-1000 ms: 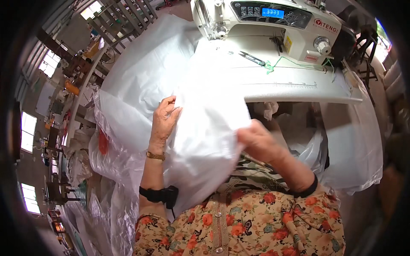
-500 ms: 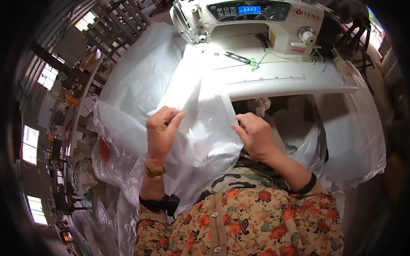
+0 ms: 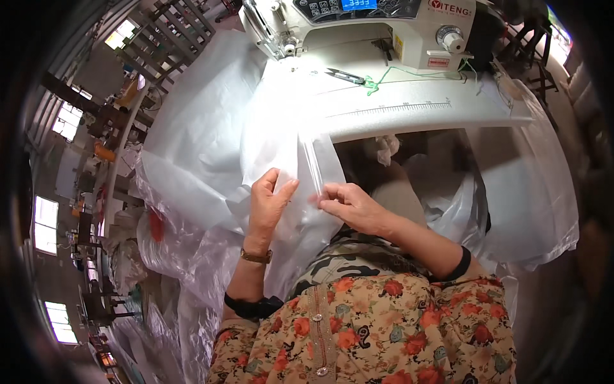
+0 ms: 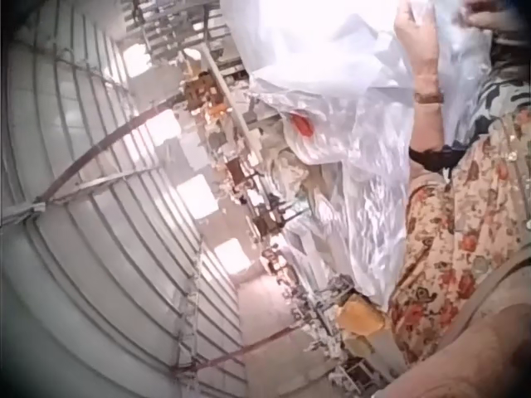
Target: The recorder is using an industrial sewing machine to stitch the edges of a large white plastic or fabric sheet.
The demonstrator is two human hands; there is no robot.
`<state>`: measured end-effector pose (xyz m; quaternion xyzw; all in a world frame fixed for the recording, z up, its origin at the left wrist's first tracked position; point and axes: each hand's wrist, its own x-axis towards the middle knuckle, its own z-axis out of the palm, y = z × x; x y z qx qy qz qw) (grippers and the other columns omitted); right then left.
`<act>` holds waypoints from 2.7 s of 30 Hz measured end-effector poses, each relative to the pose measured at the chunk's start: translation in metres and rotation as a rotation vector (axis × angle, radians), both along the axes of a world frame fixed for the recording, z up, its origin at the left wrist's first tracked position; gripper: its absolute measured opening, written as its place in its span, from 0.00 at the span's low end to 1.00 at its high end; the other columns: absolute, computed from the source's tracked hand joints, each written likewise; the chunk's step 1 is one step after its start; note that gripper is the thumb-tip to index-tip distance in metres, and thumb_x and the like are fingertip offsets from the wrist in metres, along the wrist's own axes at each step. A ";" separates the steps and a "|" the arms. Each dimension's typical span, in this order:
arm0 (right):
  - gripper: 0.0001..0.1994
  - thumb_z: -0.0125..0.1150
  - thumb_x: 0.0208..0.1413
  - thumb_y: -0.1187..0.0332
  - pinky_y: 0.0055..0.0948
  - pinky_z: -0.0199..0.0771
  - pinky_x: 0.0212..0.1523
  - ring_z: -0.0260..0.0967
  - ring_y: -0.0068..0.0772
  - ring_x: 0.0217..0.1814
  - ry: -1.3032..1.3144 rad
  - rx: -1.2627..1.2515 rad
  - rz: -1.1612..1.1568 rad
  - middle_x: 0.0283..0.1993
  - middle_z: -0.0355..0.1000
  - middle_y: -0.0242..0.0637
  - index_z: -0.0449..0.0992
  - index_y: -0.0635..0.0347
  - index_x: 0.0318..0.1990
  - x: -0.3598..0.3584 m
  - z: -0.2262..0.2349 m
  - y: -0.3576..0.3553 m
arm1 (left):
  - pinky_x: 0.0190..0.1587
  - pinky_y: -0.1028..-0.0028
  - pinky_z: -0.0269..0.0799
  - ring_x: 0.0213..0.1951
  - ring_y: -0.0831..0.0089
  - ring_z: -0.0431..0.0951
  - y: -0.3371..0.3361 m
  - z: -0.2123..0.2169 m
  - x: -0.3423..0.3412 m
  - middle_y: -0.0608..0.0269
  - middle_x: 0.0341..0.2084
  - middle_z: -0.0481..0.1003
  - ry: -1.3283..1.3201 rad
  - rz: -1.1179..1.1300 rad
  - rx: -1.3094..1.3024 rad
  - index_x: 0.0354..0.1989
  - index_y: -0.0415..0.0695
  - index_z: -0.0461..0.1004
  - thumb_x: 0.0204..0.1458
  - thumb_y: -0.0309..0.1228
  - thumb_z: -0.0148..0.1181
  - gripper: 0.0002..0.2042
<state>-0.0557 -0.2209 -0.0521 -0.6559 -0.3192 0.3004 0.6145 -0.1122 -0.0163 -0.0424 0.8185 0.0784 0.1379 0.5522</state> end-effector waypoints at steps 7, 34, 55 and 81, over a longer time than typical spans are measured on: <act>0.12 0.54 0.65 0.63 0.25 0.74 0.38 0.74 0.23 0.31 0.436 0.228 0.296 0.28 0.74 0.32 0.74 0.62 0.34 -0.008 0.018 -0.002 | 0.23 0.81 0.63 0.23 0.88 0.63 -0.013 0.015 -0.001 0.72 0.18 0.65 0.091 -0.008 -0.218 0.24 0.42 0.62 0.57 0.27 0.61 0.14; 0.12 0.62 0.53 0.63 0.35 0.71 0.33 0.72 0.41 0.32 -1.200 -0.089 0.155 0.28 0.71 0.40 0.71 0.60 0.25 -0.024 0.027 0.027 | 0.22 0.83 0.65 0.19 0.87 0.69 -0.015 0.009 -0.007 0.69 0.19 0.73 0.047 -0.009 -0.368 0.31 0.39 0.70 0.60 0.30 0.60 0.09; 0.11 0.55 0.61 0.68 0.35 0.66 0.27 0.64 0.40 0.23 -0.420 0.011 -0.090 0.24 0.65 0.46 0.65 0.65 0.32 -0.021 0.028 0.018 | 0.25 0.74 0.63 0.21 0.79 0.66 -0.027 0.023 -0.014 0.62 0.18 0.69 -0.129 -0.035 0.212 0.33 0.33 0.72 0.57 0.24 0.56 0.05; 0.10 0.56 0.57 0.71 0.33 0.73 0.43 0.73 0.43 0.39 -0.108 0.148 -0.563 0.40 0.73 0.45 0.72 0.64 0.45 0.016 -0.041 0.085 | 0.26 0.66 0.65 0.20 0.61 0.73 0.018 0.072 -0.030 0.50 0.17 0.70 -0.132 0.105 0.529 0.30 0.36 0.73 0.56 0.26 0.57 0.06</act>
